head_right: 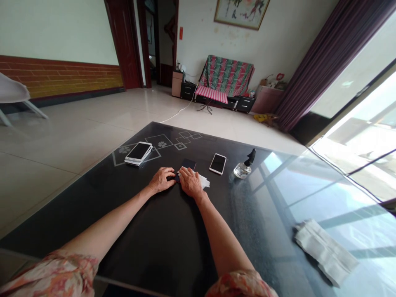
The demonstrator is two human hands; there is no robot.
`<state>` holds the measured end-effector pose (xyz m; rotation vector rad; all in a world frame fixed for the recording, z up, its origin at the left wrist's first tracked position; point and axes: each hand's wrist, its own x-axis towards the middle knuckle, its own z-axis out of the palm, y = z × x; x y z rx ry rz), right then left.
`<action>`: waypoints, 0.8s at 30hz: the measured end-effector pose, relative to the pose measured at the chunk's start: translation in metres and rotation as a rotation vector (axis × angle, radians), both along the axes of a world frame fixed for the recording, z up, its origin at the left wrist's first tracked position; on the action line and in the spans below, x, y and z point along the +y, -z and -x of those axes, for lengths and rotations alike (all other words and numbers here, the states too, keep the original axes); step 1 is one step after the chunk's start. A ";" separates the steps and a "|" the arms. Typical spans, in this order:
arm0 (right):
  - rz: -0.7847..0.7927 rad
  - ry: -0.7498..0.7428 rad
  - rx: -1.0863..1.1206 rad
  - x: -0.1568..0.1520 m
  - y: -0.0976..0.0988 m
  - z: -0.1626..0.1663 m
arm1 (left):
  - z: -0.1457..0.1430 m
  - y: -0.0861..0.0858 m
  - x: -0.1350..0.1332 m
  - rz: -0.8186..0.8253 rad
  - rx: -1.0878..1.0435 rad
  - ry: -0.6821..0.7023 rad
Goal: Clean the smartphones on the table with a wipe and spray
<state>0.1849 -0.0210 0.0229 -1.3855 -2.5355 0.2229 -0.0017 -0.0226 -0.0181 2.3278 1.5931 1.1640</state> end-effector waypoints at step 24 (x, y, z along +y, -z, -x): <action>-0.031 0.069 0.042 0.030 0.007 0.008 | 0.000 -0.001 0.006 0.033 0.020 -0.004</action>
